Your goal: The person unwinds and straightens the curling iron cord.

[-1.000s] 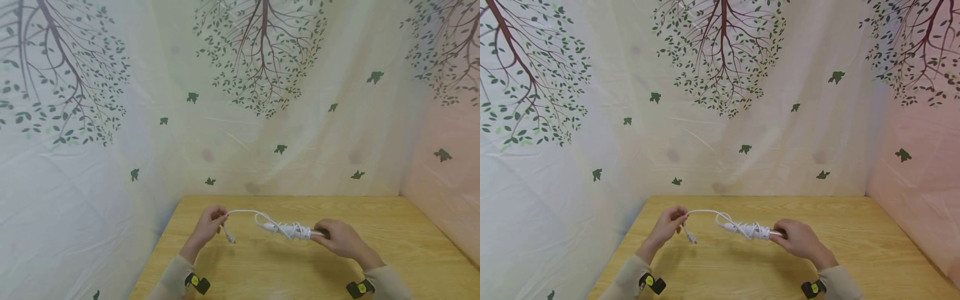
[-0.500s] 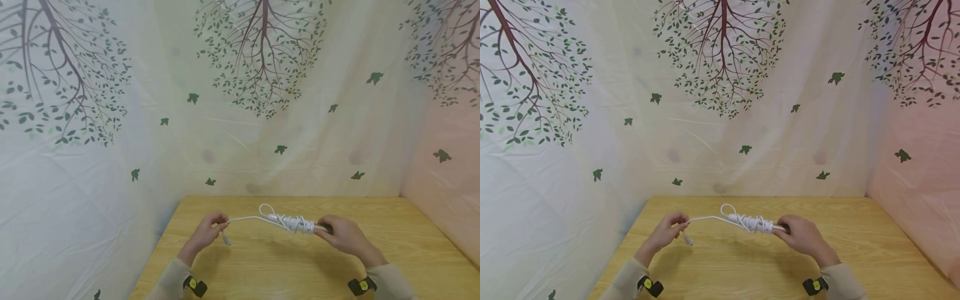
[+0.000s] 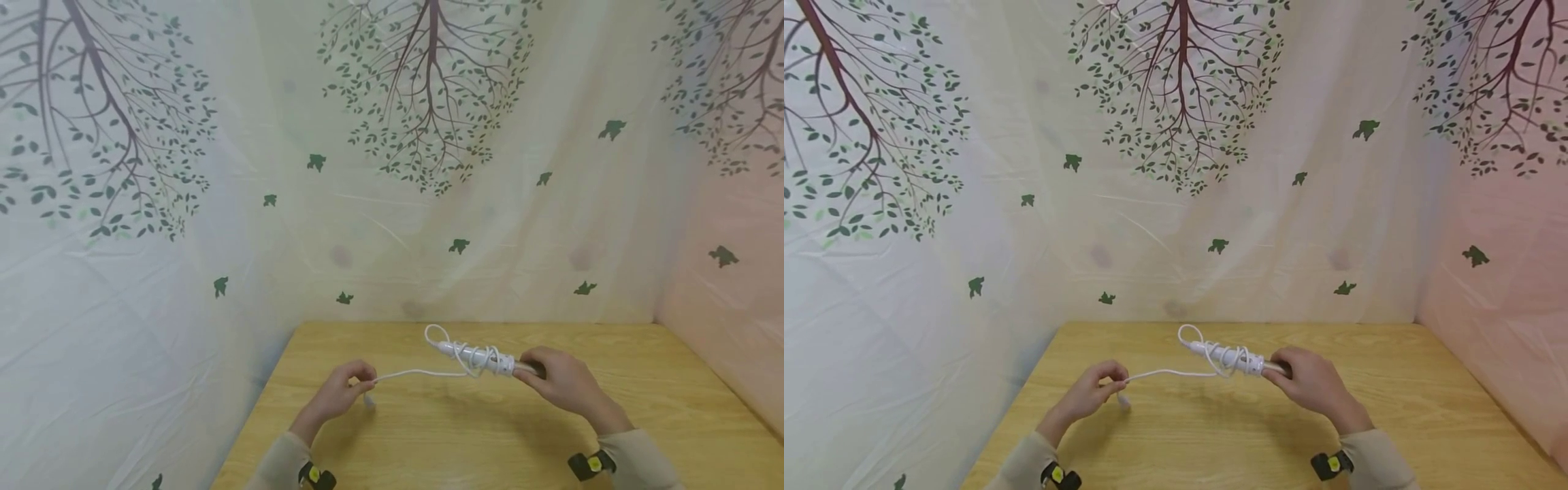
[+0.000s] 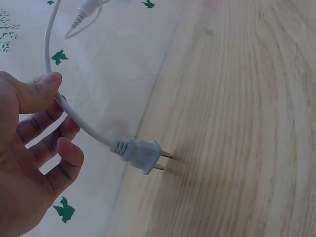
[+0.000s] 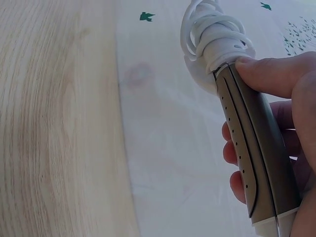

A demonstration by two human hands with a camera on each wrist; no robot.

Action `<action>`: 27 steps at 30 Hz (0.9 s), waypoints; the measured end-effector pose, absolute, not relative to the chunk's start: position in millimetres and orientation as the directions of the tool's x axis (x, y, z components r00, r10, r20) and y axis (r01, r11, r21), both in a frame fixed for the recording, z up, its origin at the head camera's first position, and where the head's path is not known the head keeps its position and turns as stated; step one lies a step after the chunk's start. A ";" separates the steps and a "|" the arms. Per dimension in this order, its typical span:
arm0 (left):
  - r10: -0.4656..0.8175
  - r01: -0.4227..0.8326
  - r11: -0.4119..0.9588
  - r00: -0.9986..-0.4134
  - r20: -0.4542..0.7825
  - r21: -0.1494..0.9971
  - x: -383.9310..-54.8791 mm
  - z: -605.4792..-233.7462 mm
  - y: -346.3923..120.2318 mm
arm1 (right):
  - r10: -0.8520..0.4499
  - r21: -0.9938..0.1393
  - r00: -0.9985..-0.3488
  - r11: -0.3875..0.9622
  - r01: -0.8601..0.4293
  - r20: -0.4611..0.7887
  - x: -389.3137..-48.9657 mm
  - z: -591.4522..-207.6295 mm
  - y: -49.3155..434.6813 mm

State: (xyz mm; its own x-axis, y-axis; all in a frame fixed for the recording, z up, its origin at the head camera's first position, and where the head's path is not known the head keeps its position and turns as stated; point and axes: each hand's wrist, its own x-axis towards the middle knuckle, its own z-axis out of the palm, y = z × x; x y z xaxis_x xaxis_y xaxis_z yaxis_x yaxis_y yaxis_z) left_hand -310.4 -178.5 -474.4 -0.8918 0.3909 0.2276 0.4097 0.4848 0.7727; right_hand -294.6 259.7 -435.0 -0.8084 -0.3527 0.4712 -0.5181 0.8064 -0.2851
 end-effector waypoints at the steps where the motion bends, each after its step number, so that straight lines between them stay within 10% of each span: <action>1: 0.396 0.414 0.489 -0.890 0.228 0.768 -310.1 -475.4 -178.5 | -0.353 -0.286 -0.807 0.805 -0.520 0.474 -294.7 -434.6 259.5; 27: 0.470 0.517 0.761 -0.856 0.215 0.393 -304.9 -513.8 -158.8 | -0.376 -0.314 -0.766 0.750 -0.582 0.522 -287.1 -422.4 250.7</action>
State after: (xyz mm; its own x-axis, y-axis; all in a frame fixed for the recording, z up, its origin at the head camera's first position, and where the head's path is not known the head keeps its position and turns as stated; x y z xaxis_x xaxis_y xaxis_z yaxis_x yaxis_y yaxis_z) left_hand -304.9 -158.8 -513.8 -0.8559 0.4705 0.2147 0.5167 0.7607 0.3929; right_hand -287.1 250.7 -422.4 -0.7656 -0.3761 0.5220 -0.5823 0.7500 -0.3137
